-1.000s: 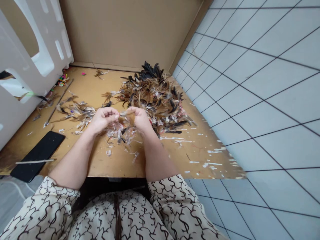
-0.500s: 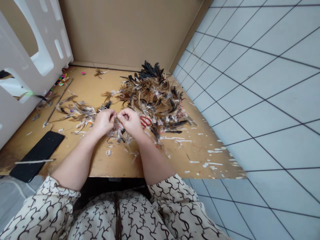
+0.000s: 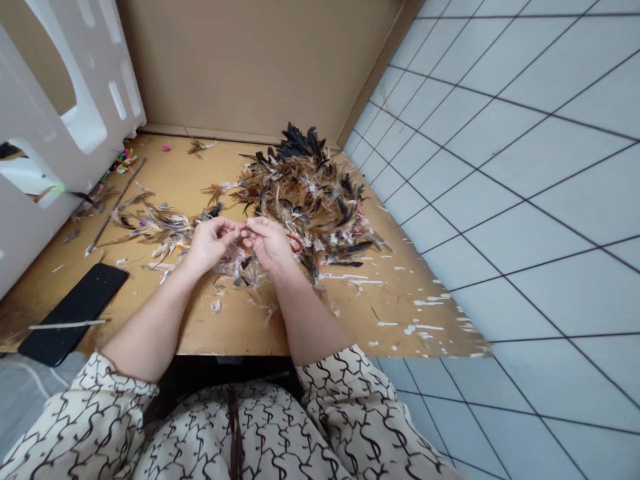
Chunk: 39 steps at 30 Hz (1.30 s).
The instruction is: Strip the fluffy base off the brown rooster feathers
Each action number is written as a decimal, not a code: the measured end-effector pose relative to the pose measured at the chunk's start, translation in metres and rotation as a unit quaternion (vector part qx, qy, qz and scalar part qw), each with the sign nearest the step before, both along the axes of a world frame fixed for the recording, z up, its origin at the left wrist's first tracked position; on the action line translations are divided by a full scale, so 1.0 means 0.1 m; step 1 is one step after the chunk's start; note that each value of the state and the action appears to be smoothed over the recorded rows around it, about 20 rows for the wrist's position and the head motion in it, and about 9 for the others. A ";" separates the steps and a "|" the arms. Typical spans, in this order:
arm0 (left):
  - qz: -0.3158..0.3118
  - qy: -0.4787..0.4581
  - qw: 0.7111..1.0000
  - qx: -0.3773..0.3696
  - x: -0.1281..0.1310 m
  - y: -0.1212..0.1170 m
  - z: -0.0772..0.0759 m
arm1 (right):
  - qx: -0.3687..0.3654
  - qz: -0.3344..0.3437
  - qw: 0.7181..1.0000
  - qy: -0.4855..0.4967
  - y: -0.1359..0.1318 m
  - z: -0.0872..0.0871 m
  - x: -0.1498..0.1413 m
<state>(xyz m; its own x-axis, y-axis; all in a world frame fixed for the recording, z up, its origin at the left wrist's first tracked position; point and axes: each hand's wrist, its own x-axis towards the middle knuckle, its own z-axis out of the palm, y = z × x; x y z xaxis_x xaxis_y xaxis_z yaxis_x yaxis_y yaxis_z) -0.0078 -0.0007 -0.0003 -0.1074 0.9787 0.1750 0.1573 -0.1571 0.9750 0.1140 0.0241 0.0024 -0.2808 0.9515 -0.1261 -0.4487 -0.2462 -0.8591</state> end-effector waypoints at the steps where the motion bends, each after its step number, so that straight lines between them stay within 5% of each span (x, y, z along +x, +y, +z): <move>1: -0.007 -0.019 1.000 -0.003 0.00 0.00 0.01 | -0.010 0.006 1.000 0.011 0.00 0.01 0.01; 39: -0.016 0.026 1.000 -0.001 -0.17 -0.01 0.14 | 0.004 0.155 0.986 -0.058 -0.04 0.05 0.05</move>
<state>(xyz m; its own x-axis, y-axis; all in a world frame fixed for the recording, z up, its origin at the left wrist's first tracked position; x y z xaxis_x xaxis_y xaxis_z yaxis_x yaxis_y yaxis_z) -0.0253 -0.0020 0.0138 -0.0669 0.9818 0.1779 0.2033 -0.1611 0.9658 0.1192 0.0205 0.0070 -0.5422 0.8235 -0.1668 -0.2508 -0.3481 -0.9033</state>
